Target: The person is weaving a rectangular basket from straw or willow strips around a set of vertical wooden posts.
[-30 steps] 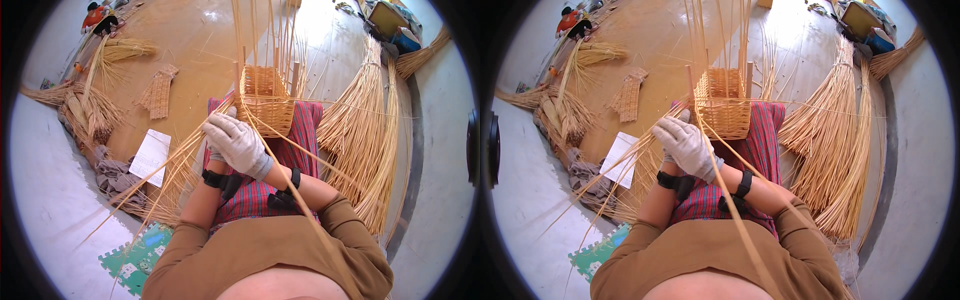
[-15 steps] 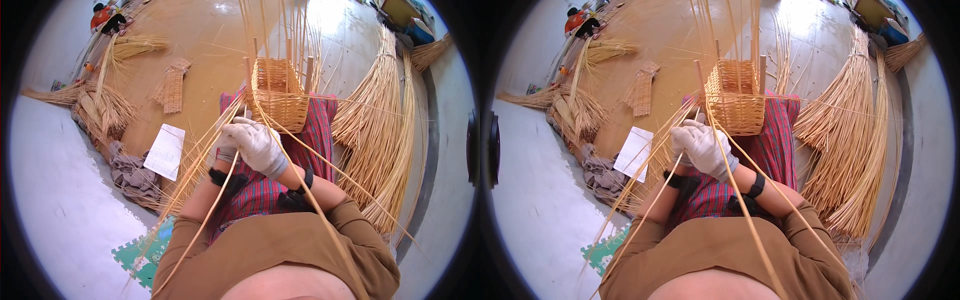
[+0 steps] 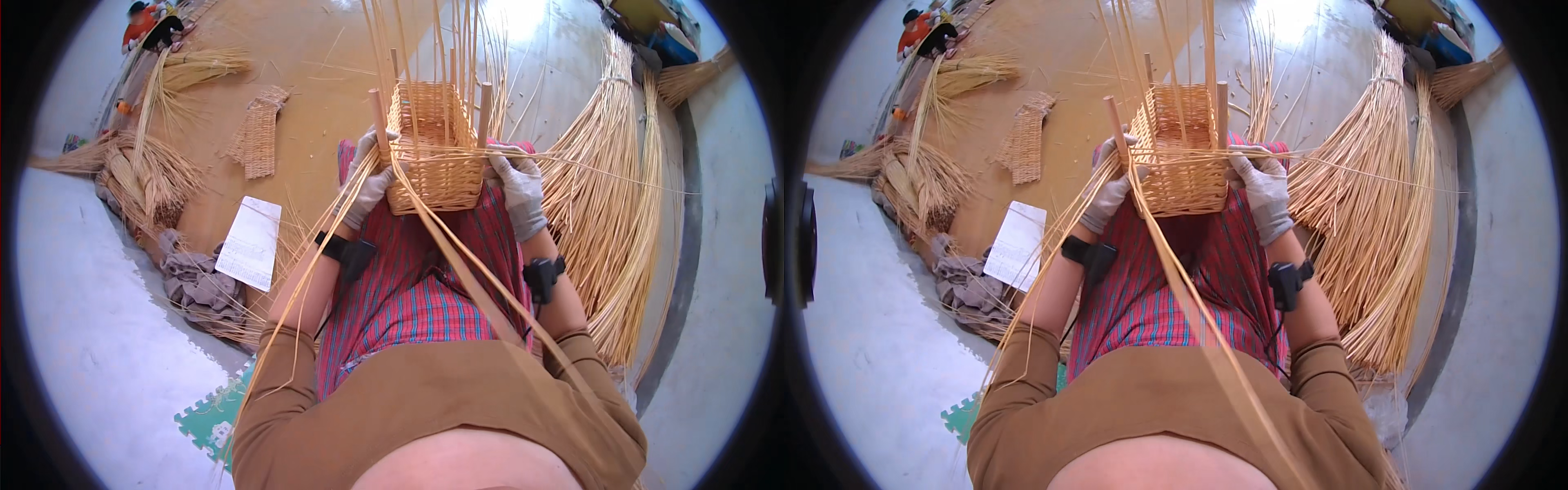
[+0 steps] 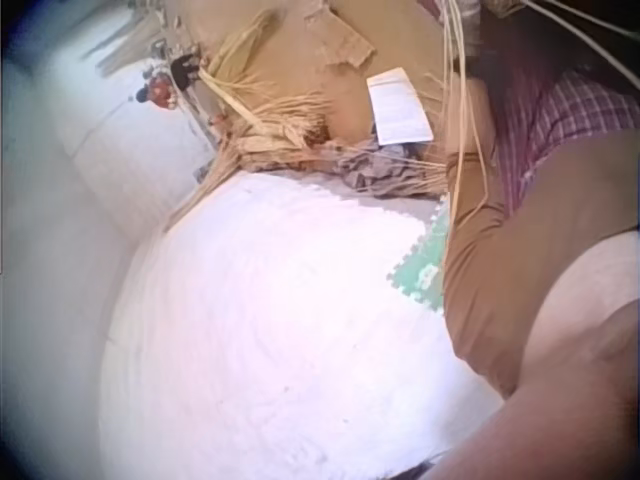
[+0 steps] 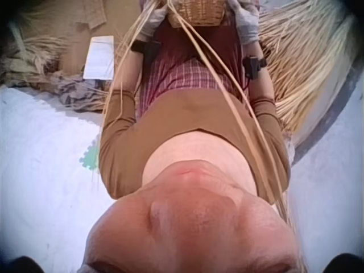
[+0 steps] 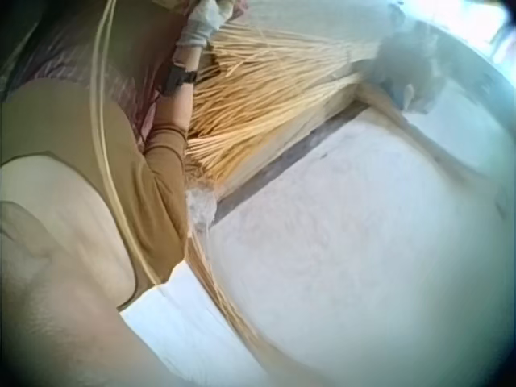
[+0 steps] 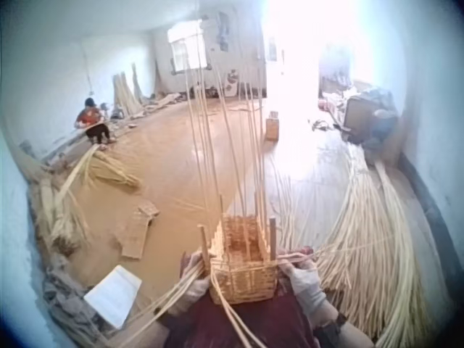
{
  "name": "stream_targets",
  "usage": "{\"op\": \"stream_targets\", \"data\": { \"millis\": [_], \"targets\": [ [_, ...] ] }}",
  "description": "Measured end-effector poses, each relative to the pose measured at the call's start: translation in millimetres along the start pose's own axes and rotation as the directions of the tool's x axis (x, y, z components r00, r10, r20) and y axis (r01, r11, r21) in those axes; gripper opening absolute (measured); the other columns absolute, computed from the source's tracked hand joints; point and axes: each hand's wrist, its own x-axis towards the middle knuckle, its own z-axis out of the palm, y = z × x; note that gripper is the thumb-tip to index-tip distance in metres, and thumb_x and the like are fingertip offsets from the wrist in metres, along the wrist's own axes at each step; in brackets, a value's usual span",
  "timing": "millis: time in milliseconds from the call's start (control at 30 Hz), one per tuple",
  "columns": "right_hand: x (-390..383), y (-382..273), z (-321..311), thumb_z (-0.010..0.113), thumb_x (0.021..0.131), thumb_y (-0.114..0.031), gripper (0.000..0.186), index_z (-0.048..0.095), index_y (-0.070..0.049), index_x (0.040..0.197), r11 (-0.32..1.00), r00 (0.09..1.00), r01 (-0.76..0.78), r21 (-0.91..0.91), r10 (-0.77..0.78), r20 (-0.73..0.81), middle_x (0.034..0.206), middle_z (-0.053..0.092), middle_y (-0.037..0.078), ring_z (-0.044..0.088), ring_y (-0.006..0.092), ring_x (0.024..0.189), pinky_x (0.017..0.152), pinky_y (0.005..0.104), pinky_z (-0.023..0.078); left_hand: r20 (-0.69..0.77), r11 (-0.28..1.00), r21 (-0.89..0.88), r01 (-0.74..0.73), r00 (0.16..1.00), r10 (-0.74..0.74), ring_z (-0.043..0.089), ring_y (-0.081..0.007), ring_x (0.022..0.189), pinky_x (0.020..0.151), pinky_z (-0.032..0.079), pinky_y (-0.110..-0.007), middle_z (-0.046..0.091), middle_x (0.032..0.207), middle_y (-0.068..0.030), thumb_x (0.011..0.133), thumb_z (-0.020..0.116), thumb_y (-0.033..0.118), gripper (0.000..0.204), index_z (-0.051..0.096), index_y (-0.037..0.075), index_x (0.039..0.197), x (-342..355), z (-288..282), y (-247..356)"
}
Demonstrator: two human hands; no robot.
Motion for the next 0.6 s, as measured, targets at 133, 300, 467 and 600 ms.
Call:
{"op": "stream_targets", "data": {
  "millis": [133,300,467,600],
  "targets": [
    [1,-2,19,0.075,0.099,-0.022,0.023,0.073,-0.003,0.112,0.997,0.991,0.046,-0.067,-0.054,-0.126,0.091,0.076,0.006,0.069,0.0095,0.073,0.062,0.0222,0.053,-0.214,0.993,-0.035,-0.109,0.972,0.099,0.041,-0.0299,0.146,0.122,0.035,-0.042,0.04,0.158,-0.0159,0.082,0.088,0.014,0.066,0.052,0.012,0.137,-1,23,-22],
    [-23,-7,31,0.071,0.101,-0.015,0.015,0.072,-0.002,0.109,0.99,0.983,0.142,-0.01,-0.142,-0.12,0.095,0.076,0.009,0.067,0.0119,0.078,0.071,0.0254,0.055,-0.285,0.986,0.098,-0.134,0.946,0.157,0.044,-0.0301,0.142,0.121,0.036,-0.042,0.042,0.155,-0.0176,0.081,0.088,0.017,0.067,0.05,0.011,0.136,4,31,-27],
    [-72,0,43,0.075,0.092,0.0,0.014,0.067,0.0,0.103,0.659,0.715,0.7,-0.276,-0.643,0.276,0.101,0.076,0.01,0.073,0.0206,0.092,0.083,0.03,0.06,-0.317,0.99,0.085,-0.114,0.939,0.135,0.05,-0.0201,0.122,0.109,0.044,-0.039,0.053,0.129,-0.0071,0.083,0.086,0.015,0.066,0.047,0.012,0.136,6,27,-29],
    [-1,-38,43,0.074,0.094,-0.004,0.019,0.067,0.003,0.11,0.934,0.948,0.285,-0.214,-0.307,-0.079,0.106,0.074,0.012,0.071,0.016,0.096,0.083,0.0277,0.058,-0.241,0.991,-0.122,0.049,0.967,-0.078,0.05,-0.0191,0.122,0.108,0.044,-0.036,0.053,0.129,-0.0062,0.084,0.087,0.015,0.063,0.049,0.013,0.134,2,31,-13]
  ]
}}
